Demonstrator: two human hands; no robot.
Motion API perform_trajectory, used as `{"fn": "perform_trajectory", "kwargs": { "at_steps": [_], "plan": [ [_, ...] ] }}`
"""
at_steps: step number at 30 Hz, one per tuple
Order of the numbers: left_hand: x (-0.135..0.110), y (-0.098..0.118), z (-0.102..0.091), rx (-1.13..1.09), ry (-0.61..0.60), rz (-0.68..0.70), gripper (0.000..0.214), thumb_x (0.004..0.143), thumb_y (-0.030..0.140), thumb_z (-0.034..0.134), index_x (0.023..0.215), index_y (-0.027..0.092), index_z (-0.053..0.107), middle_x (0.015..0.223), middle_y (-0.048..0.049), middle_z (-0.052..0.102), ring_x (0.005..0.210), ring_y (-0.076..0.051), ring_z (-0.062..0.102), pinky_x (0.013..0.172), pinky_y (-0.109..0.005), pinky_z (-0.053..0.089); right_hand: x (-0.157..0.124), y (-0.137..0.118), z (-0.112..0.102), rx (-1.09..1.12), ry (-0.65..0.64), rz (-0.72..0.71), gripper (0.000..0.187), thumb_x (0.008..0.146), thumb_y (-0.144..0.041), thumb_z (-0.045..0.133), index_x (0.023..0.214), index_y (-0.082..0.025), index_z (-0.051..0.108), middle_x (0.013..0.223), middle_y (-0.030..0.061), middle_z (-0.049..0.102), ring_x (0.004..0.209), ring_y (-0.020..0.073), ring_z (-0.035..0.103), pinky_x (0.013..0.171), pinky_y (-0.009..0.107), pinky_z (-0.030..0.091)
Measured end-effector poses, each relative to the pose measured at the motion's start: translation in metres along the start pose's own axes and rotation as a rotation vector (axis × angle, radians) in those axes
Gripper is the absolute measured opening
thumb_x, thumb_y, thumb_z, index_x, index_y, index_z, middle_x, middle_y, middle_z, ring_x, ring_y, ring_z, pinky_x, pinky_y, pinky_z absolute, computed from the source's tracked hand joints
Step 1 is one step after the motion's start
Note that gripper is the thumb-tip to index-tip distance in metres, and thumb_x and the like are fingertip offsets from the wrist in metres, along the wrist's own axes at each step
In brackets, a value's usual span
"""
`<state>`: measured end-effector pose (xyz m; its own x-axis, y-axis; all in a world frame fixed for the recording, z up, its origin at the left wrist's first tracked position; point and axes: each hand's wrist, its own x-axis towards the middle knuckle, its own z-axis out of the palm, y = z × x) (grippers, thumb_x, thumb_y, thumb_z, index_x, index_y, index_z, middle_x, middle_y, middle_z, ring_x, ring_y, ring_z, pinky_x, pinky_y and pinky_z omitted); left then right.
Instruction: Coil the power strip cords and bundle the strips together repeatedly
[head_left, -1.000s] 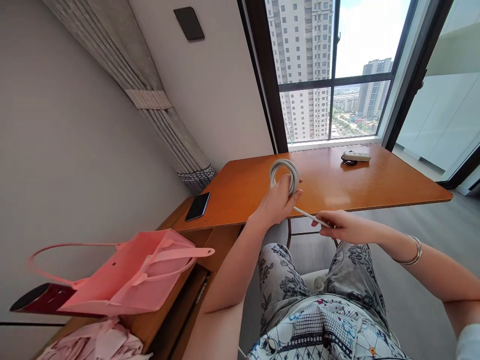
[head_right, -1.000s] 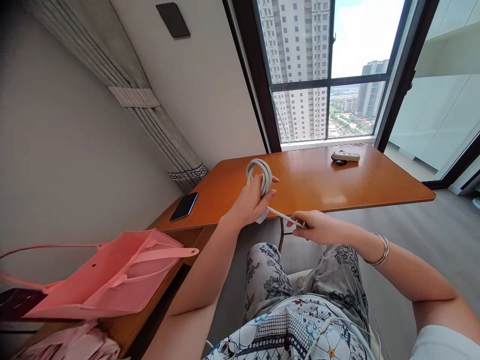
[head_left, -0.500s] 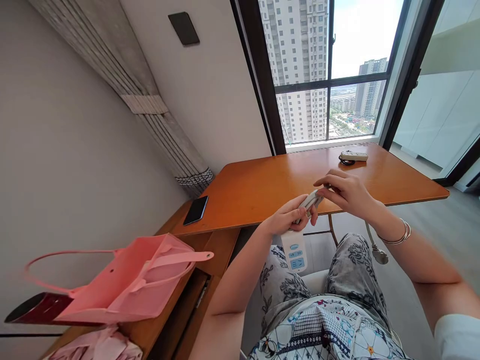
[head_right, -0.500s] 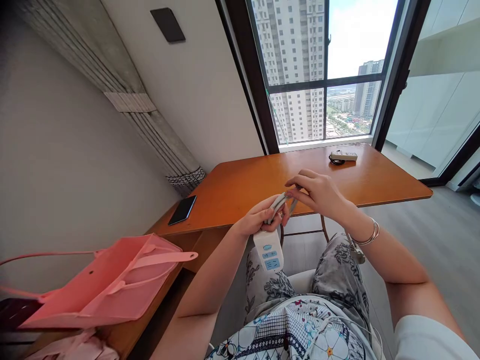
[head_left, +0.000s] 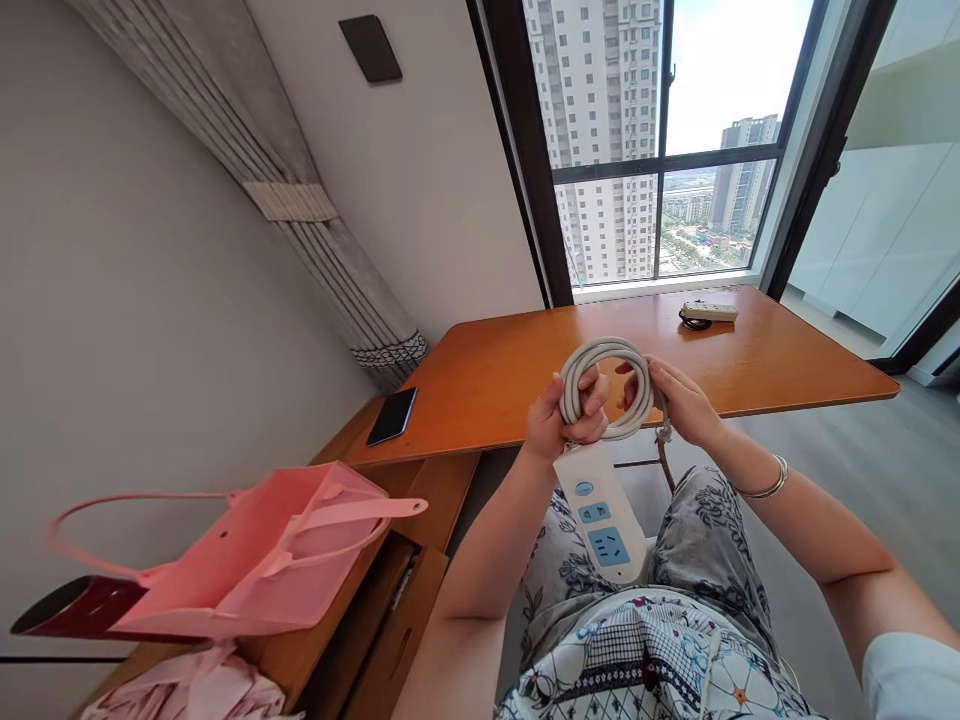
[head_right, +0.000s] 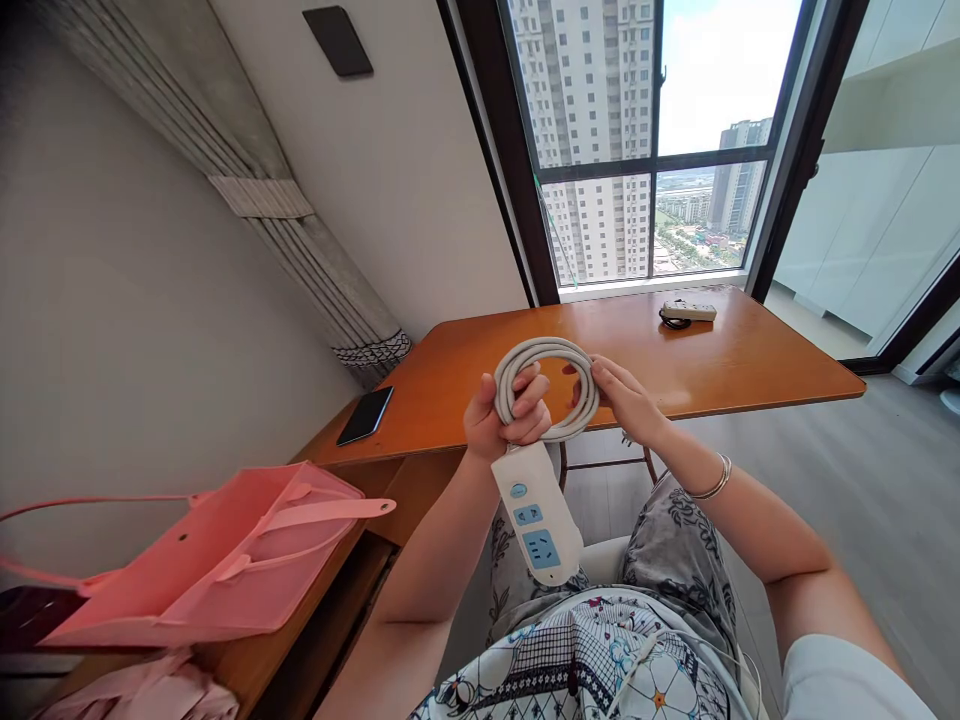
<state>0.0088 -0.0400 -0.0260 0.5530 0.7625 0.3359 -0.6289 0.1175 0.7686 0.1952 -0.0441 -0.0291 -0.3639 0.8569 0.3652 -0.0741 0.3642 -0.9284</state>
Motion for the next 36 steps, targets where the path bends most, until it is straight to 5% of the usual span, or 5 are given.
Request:
{"fn": "perform_trajectory", "kwargs": {
  "at_steps": [7, 19, 25, 30, 36],
  "plan": [
    [0.012, 0.000, 0.001, 0.059, 0.087, 0.133, 0.048, 0.090, 0.065, 0.052, 0.076, 0.021, 0.041, 0.066, 0.0058, 0.051, 0.027, 0.001, 0.011, 0.029, -0.020, 0.018, 0.002, 0.010, 0.016, 0.243, 0.068, 0.225, 0.043, 0.101, -0.043, 0.033, 0.135, -0.020, 0.045, 0.091, 0.0050, 0.065, 0.078, 0.0175, 0.066, 0.073, 0.032, 0.056],
    [0.012, 0.012, -0.001, 0.170, 0.225, 0.494, 0.033, 0.088, 0.052, 0.064, 0.082, 0.022, 0.051, 0.086, 0.0019, 0.065, 0.034, 0.000, 0.025, 0.033, -0.021, 0.021, -0.025, 0.068, 0.003, -0.432, -0.027, 0.136, 0.054, 0.095, -0.027, 0.046, 0.147, -0.019, 0.029, 0.107, 0.0073, 0.059, 0.087, 0.0157, 0.062, 0.081, 0.034, 0.053],
    [0.015, 0.005, -0.004, 0.303, 0.348, 0.475, 0.038, 0.083, 0.056, 0.067, 0.082, 0.022, 0.049, 0.085, 0.0013, 0.067, 0.036, -0.002, 0.026, 0.036, -0.023, 0.021, -0.031, 0.039, -0.008, -0.984, -0.152, 0.002, 0.056, 0.091, -0.014, 0.049, 0.146, -0.014, 0.040, 0.113, 0.0140, 0.062, 0.096, 0.0218, 0.065, 0.086, 0.035, 0.051],
    [0.018, -0.007, -0.008, 0.491, 0.235, 0.495, 0.043, 0.080, 0.061, 0.070, 0.088, 0.022, 0.051, 0.091, -0.0009, 0.068, 0.038, -0.002, 0.033, 0.040, -0.024, 0.022, -0.031, -0.004, 0.001, -1.445, -0.373, 0.031, 0.066, 0.090, -0.009, 0.050, 0.154, -0.015, 0.032, 0.109, 0.0134, 0.064, 0.086, 0.0234, 0.069, 0.071, 0.031, 0.050],
    [0.011, -0.013, -0.010, 0.981, -0.044, 0.424, 0.031, 0.092, 0.049, 0.059, 0.103, 0.020, 0.054, 0.096, -0.0038, 0.065, 0.054, -0.007, 0.047, 0.054, -0.026, 0.038, -0.026, -0.038, 0.008, -1.220, -0.555, 0.004, 0.043, 0.088, -0.016, 0.060, 0.130, -0.010, 0.052, 0.110, 0.0151, 0.065, 0.094, 0.0249, 0.067, 0.077, 0.033, 0.051]
  ]
}}
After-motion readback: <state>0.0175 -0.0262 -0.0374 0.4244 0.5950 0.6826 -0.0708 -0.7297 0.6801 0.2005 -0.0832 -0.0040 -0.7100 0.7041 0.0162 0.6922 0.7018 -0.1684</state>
